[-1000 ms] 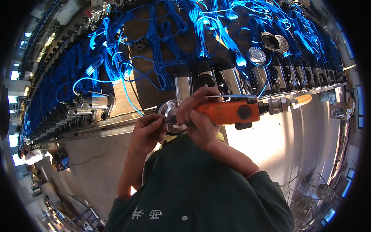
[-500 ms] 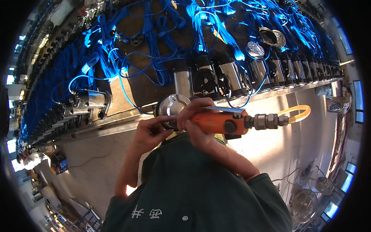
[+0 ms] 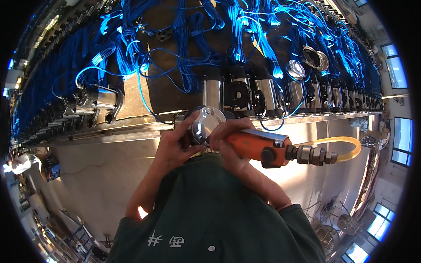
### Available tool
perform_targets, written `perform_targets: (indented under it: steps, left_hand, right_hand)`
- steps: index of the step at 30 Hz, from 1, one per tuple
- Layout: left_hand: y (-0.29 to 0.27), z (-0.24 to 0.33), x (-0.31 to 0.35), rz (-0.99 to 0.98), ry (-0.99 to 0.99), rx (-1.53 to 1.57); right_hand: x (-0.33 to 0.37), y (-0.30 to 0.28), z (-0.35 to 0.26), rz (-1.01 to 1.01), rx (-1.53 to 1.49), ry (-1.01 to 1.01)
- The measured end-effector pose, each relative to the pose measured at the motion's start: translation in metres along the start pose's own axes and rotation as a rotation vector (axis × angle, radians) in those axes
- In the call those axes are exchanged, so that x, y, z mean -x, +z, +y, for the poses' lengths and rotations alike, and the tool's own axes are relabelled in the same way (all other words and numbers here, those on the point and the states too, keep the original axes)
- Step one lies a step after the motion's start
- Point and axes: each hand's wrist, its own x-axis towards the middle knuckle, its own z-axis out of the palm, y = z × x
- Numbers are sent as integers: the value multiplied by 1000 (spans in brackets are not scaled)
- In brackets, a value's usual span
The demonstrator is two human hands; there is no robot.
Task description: The person assembles water pumps by placing a circular metal cover onto each pump and securing it using an orange pneumatic screwdriver.
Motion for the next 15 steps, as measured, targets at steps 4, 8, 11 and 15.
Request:
perform_targets:
  steps: [4,8,11,15]
  left_hand:
    - [-1,2,-2,-1,-24,-83]
    - [0,13,-8,-8,-46,-281]
    - [6,34,-12,139,107,-516]
    - [33,75,-29,89,192,-779]
  right_hand:
    - [-1,-4,9,-89,81,-57]
    - [-12,-4,-11,-171,157,-18]
    - [-20,-22,-33,-69,216,-21]
    - [-41,-63,-44,293,-334,-64]
